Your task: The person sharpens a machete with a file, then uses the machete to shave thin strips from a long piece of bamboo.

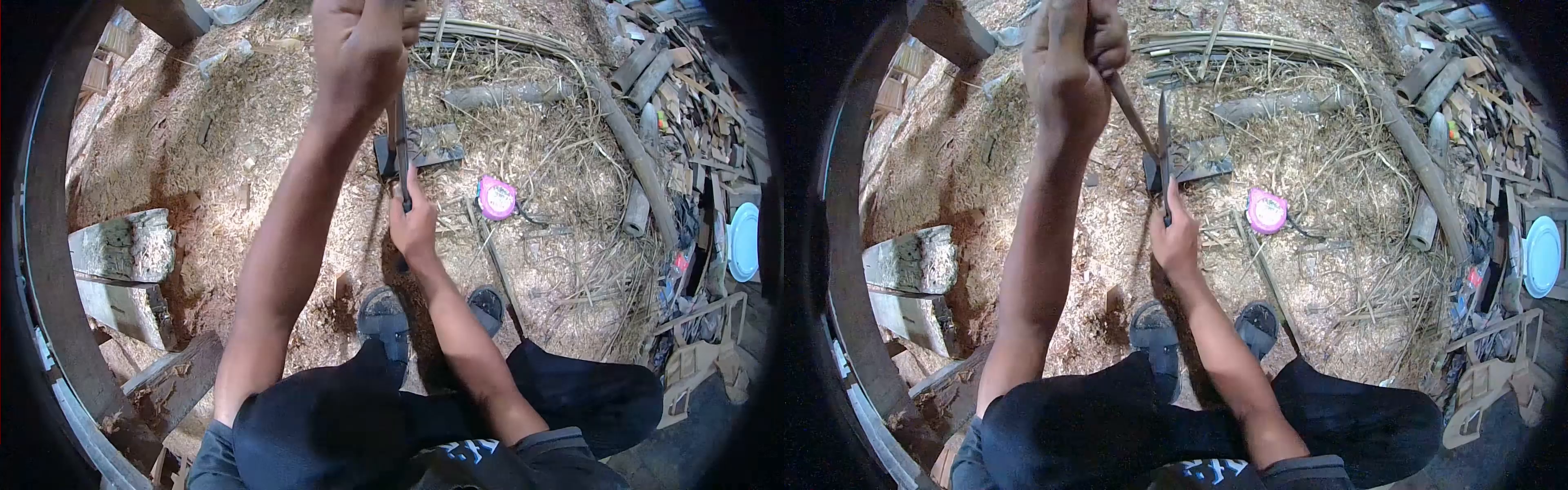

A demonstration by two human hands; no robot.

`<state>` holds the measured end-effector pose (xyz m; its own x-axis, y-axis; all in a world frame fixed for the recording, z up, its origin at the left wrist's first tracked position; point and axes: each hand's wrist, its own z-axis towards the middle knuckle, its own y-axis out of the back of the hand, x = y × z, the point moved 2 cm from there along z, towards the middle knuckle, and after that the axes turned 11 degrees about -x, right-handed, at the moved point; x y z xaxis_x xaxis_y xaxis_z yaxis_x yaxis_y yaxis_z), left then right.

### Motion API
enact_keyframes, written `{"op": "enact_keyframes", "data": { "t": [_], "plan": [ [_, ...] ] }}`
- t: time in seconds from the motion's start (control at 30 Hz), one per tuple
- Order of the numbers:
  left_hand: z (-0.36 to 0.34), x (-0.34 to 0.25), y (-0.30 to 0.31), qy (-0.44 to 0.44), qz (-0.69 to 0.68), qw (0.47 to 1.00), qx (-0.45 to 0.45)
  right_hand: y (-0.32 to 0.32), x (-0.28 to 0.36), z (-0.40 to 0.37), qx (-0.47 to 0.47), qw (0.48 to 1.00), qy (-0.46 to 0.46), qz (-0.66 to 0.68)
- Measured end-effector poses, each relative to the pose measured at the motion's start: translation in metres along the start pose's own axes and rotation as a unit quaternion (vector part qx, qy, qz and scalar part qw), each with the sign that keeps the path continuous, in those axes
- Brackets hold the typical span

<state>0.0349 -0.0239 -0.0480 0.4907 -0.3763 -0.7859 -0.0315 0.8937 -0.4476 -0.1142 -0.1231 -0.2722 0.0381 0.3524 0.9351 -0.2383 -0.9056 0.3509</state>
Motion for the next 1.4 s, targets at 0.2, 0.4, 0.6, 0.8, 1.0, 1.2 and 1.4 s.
{"op": "enact_keyframes", "data": {
  "t": [0.2,0.4,0.6,0.8,1.0,1.2,1.4],
  "plan": [
    [0.004,0.021,0.019,0.065,-0.030,0.995,0.067,0.017,-0.011,0.006,0.053,0.998,-0.019,0.014],
    [-0.043,0.072,0.063,0.069,0.110,0.990,0.064,0.012,-0.011,0.015,0.021,0.995,-0.084,-0.054],
    [-0.061,0.093,0.076,0.197,0.037,0.980,0.016,0.018,0.026,0.062,-0.040,0.989,-0.131,0.060],
    [-0.029,0.071,0.043,0.251,-0.084,0.962,-0.070,0.027,0.068,0.098,-0.013,0.968,-0.069,0.239],
    [-0.001,0.047,0.018,0.268,-0.121,0.944,-0.151,0.045,0.108,0.088,0.019,0.933,-0.110,0.343],
    [0.026,0.008,-0.025,0.281,-0.139,0.936,-0.160,0.080,0.161,0.100,0.008,0.939,-0.075,0.336],
    [0.065,-0.056,-0.073,0.232,-0.063,0.966,-0.091,0.118,0.238,0.128,0.001,0.940,-0.079,0.332]
  ]
}}
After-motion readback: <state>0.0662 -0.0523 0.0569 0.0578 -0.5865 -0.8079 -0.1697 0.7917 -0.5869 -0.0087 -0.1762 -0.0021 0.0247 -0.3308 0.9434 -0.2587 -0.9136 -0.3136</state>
